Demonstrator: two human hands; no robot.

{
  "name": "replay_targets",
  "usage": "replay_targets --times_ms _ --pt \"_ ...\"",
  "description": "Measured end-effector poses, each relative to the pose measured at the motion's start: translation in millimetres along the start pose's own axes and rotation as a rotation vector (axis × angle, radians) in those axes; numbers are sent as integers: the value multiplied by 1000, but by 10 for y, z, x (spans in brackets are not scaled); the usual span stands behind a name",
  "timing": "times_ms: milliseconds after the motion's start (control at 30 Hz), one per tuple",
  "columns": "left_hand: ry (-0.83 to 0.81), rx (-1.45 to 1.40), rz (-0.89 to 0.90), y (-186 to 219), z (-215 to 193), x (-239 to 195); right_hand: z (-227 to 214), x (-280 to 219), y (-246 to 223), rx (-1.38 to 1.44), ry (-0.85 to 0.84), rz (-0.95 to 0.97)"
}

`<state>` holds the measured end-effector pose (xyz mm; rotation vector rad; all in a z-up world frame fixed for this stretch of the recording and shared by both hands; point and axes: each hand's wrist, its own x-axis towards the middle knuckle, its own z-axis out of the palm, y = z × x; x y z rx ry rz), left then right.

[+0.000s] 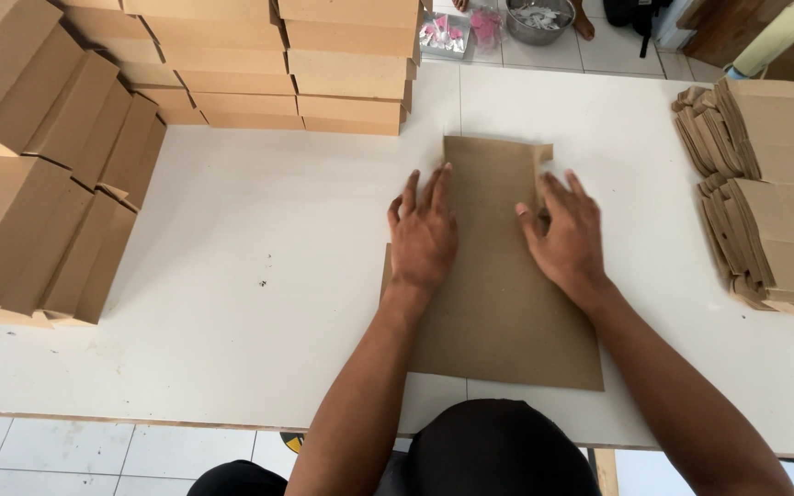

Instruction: The person folds flat cardboard sheets into small rectangular boxes by hand. They fold the side flaps, tuck the tabs, and stack the finished boxes on the left side of the table.

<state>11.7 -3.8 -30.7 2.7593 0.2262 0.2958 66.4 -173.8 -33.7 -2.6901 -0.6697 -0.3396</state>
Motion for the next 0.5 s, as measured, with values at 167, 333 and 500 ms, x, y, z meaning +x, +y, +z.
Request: replay_targets --times_ms 167,333,500 --pt "-85 148 125 65 6 -46 -102 34 -242 -31 -209 -82" --pt "-166 199 143 158 10 -39 -25 16 -157 -68 -219 -147" --pt "-58 300 231 223 71 -70 103 -70 -164 -307 188 -261"
